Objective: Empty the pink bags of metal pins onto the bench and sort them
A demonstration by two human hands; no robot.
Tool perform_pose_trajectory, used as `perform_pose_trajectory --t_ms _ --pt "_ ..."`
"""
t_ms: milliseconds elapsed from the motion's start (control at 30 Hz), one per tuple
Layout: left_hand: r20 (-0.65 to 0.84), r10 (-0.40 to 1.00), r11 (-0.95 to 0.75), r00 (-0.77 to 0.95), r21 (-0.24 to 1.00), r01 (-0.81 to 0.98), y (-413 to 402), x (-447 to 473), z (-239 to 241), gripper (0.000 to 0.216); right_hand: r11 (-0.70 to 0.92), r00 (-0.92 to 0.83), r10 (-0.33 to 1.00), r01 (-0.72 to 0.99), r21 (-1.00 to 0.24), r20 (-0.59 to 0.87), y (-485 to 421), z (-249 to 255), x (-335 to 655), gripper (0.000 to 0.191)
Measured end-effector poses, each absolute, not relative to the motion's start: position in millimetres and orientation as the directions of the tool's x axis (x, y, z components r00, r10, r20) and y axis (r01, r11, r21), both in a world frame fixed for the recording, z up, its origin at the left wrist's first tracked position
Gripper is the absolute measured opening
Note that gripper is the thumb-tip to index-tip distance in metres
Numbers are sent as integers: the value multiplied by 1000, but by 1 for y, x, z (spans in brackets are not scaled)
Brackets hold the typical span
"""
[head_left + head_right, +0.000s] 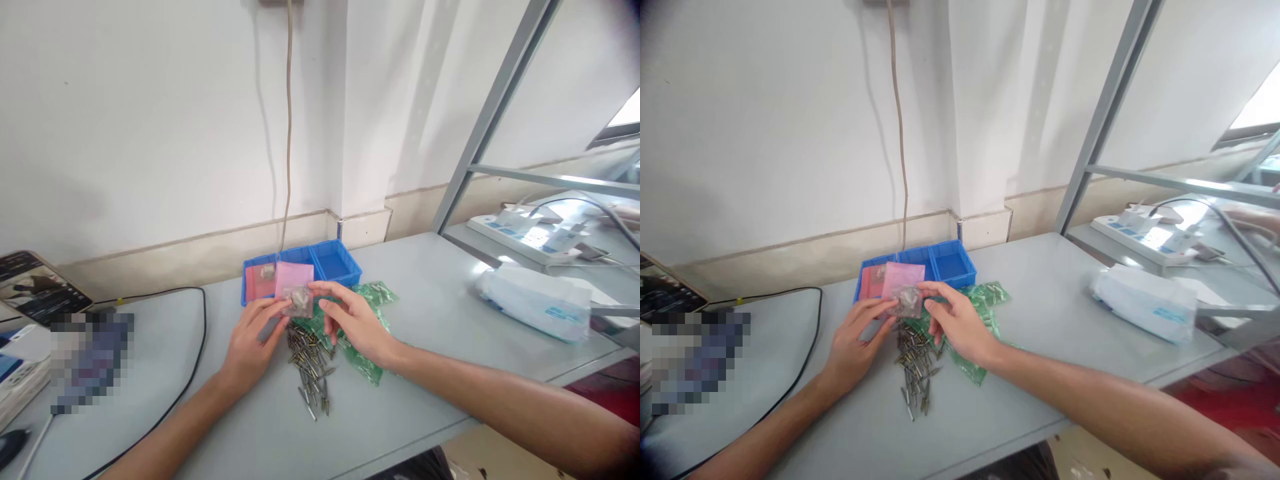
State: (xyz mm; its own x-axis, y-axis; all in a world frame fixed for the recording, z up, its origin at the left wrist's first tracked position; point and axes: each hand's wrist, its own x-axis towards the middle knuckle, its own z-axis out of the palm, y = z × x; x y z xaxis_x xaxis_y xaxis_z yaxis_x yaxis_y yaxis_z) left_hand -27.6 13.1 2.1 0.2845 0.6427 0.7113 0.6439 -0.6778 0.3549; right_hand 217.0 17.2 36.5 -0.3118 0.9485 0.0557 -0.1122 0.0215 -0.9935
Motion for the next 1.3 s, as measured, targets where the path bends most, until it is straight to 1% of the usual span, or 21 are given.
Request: perform_pose_trajectory --t_ms 67,133,300,400,567,867,1000,1133,1200,1267,1300 --pt "738 637 -627 223 328 706 18 -31 4 28 22 -289 956 -111 -994 53 16 38 217 37" --pt "746 648 -562 153 334 757 22 -34 6 26 14 -286 957 -96 -995 41 15 40 217 35" --pt "700 714 -407 -26 444 798 29 -37 6 28 8 -316 948 -31 -1000 17 14 41 218 33" --pt "669 740 -350 -72 474 808 31 -38 4 28 27 -324 946 -14 -1000 30 14 39 219 31" --pt "629 771 -309 -99 505 806 31 -38 2 19 23 -327 945 -8 -1000 25 16 37 219 26" --pt "608 787 -265 -106 487 832 36 -41 -3 27 33 -328 944 6 -999 29 15 37 219 21" --pt "590 795 -226 -137 498 837 38 -42 -7 26 40 -331 943 5 -999 36 15 37 219 21" --pt "599 789 -208 -135 467 859 38 -41 -8 25 32 -330 943 4 -999 29 15 37 219 23" --pt "614 778 -207 -133 450 869 36 -39 -7 28 27 -332 943 5 -1000 24 15 36 220 24" --pt "620 780 -224 -82 399 889 33 -37 -5 36 33 -336 941 8 -999 28 15 36 220 24" --pt "617 786 -246 -26 351 903 32 -36 -5 39 37 -340 940 7 -999 32 15 36 220 25"
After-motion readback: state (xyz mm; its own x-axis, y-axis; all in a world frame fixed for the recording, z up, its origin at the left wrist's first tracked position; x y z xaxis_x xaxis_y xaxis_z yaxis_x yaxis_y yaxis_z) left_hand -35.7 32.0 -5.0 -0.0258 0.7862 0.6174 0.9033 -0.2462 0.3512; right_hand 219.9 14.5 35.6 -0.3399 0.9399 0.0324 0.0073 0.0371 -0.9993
